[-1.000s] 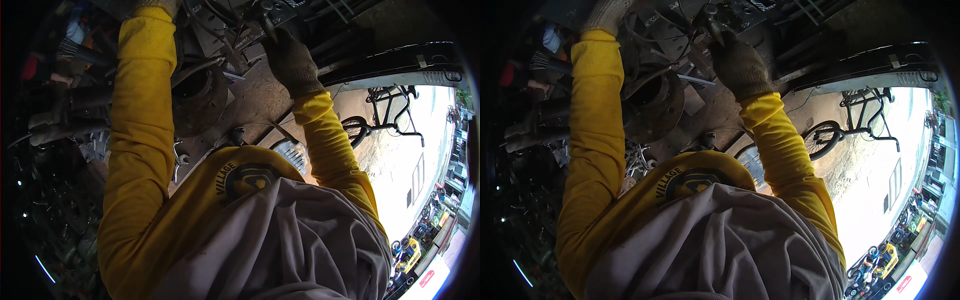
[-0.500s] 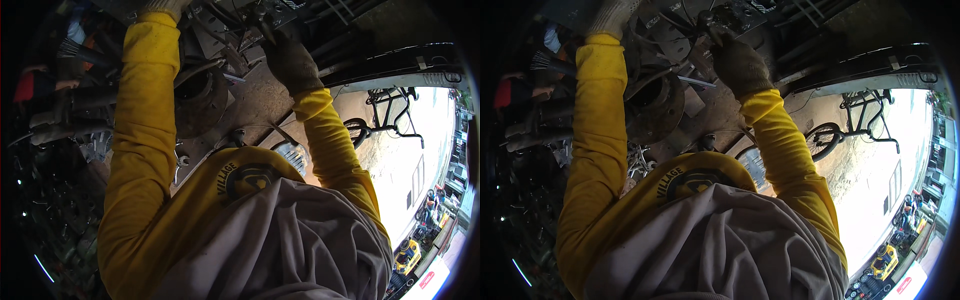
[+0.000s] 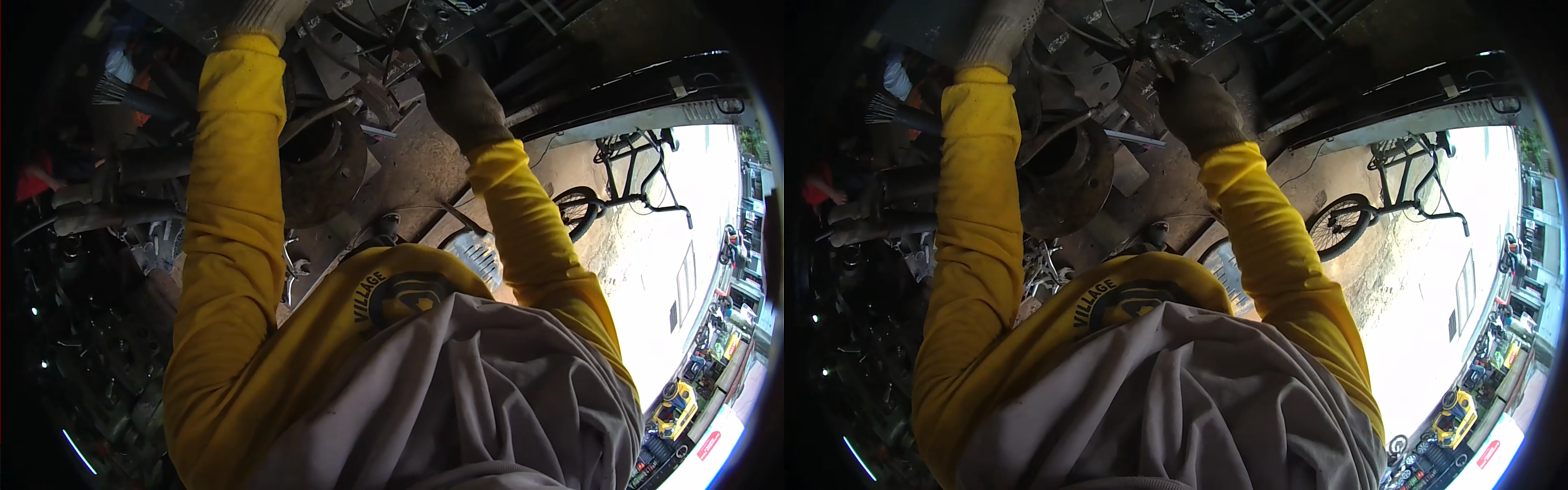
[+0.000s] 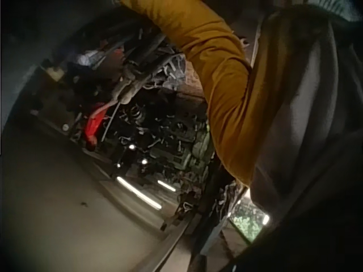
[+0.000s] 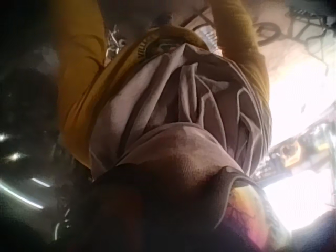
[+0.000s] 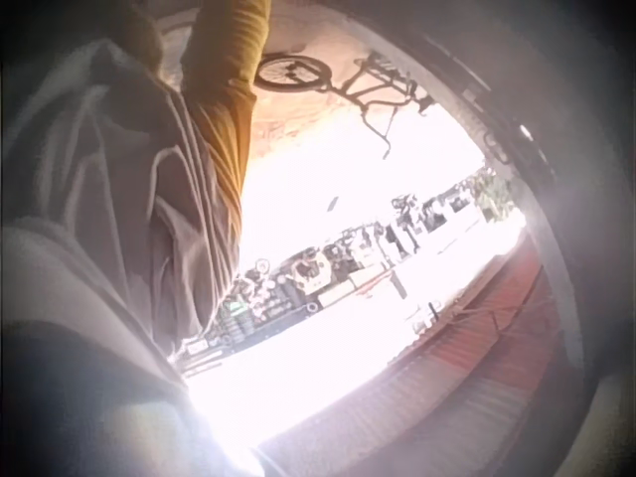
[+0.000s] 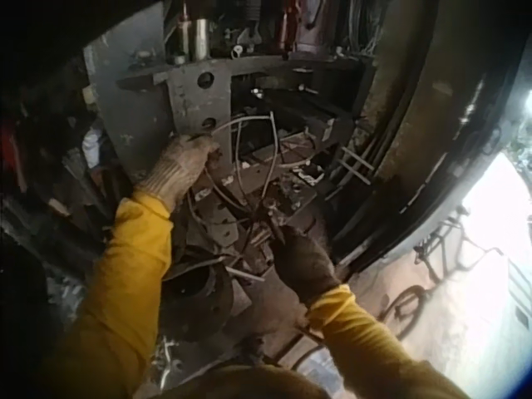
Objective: The person welds metal rods together to form a curved frame, using a welding torch held in the right hand and positioning the rods with the left hand, and periodically strikes the metal with a hammer.
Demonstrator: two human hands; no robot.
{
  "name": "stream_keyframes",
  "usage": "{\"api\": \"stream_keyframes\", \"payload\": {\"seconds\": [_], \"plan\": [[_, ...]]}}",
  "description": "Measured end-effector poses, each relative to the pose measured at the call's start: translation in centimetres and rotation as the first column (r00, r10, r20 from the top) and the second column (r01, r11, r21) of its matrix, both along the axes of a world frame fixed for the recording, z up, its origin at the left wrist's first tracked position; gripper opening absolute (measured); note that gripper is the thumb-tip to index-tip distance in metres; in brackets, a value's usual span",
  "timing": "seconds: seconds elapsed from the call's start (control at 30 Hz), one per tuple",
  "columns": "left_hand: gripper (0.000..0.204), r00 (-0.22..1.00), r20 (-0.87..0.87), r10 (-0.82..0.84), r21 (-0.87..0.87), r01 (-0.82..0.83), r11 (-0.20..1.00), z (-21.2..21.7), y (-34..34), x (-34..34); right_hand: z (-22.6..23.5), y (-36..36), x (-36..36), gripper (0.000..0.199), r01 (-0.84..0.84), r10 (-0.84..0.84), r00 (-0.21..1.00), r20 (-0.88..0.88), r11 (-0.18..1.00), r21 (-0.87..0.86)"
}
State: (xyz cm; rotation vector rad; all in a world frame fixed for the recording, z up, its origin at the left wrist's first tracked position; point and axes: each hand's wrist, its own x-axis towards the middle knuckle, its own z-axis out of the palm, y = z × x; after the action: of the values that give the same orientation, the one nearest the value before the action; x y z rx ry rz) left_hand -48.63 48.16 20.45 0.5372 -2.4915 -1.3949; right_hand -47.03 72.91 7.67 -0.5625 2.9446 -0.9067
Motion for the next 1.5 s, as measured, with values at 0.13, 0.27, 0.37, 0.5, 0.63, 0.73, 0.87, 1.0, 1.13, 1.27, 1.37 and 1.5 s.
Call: {"api": "stream_keyframes", "payload": {"seconds": [0.13, 0.27, 0.37, 0.5, 0.63, 0.73, 0.87, 1.0, 1.13, 1.27, 1.37, 1.5], "plan": [[0.053, 0.993, -0.086, 0.076, -0.039, -0.08, 0.996, -0.6, 1.9, 3.0, -2.2, 4.1, 3.8, 0.035, 0.148, -0.156, 0.987, -0.033, 0.975, -0.167], [0.028, 0.649, -0.708, -0.279, 0.322, 0.648, 0.69, -9.0, -3.8, 3.3, -10.7, 9.9, 9.8, 0.043, 0.455, -0.316, 0.847, 0.427, 0.847, -0.275], [0.028, 0.681, -0.698, -0.22, 0.128, 0.422, 0.897, -6.9, -2.1, 11.1, -12.6, 12.4, 16.9, 0.04, 0.538, -0.317, 0.73, 0.605, 0.813, -0.223], [0.028, 0.486, -0.774, -0.406, -0.243, 0.364, 0.899, -5.7, -0.5, 17.0, -16.3, 17.4, 26.1, 0.043, 0.611, -0.358, 0.615, 0.703, 0.78, -0.138], [0.028, 0.44, -0.866, -0.237, 0.305, 0.841, 0.447, -3.8, 4.0, 23.7, -21.6, 20.8, 34.0, 0.042, 0.597, -0.379, 0.506, 0.775, 0.802, 0.003], [0.03, 0.71, -0.679, -0.187, 0.667, 0.703, 0.246, -4.1, 3.0, 28.2, -22.6, 21.4, 38.7, 0.039, 0.607, -0.351, 0.457, 0.817, 0.795, 0.003], [0.03, 0.669, -0.734, -0.116, 0.653, 0.743, 0.147, -6.6, 3.6, 33.0, -23.3, 21.2, 44.6, 0.032, 0.683, -0.285, 0.384, 0.878, 0.728, -0.062], [0.031, 0.694, -0.713, -0.099, 0.692, 0.72, 0.058, -7.8, 3.1, 37.8, -26.2, 22.6, 49.0, 0.037, 0.654, -0.22, 0.366, 0.904, 0.752, -0.081], [0.031, 0.772, -0.635, -0.021, 0.767, 0.633, 0.105, -8.2, 0.8, 42.8, -24.1, 21.4, 51.8, 0.036, 0.491, -0.217, 0.484, 0.848, 0.869, -0.057], [0.03, 0.793, -0.608, -0.039, 0.779, 0.604, 0.168, -7.7, -0.5, 47.7, -22.0, 19.5, 52.7, 0.036, 0.317, -0.262, 0.472, 0.842, 0.941, 0.114], [0.03, 0.727, -0.666, 0.166, 0.744, 0.634, 0.209, -8.2, -3.2, 51.9, -21.6, 17.3, 52.9, 0.036, 0.172, -0.219, 0.496, 0.84, 0.973, 0.152], [0.027, 0.711, -0.653, 0.26, 0.757, 0.605, 0.247, -9.5, -9.9, 59.4, -21.1, 12.2, 52.6, 0.035, -0.127, -0.021, 0.625, 0.78, 0.984, 0.128]]}}
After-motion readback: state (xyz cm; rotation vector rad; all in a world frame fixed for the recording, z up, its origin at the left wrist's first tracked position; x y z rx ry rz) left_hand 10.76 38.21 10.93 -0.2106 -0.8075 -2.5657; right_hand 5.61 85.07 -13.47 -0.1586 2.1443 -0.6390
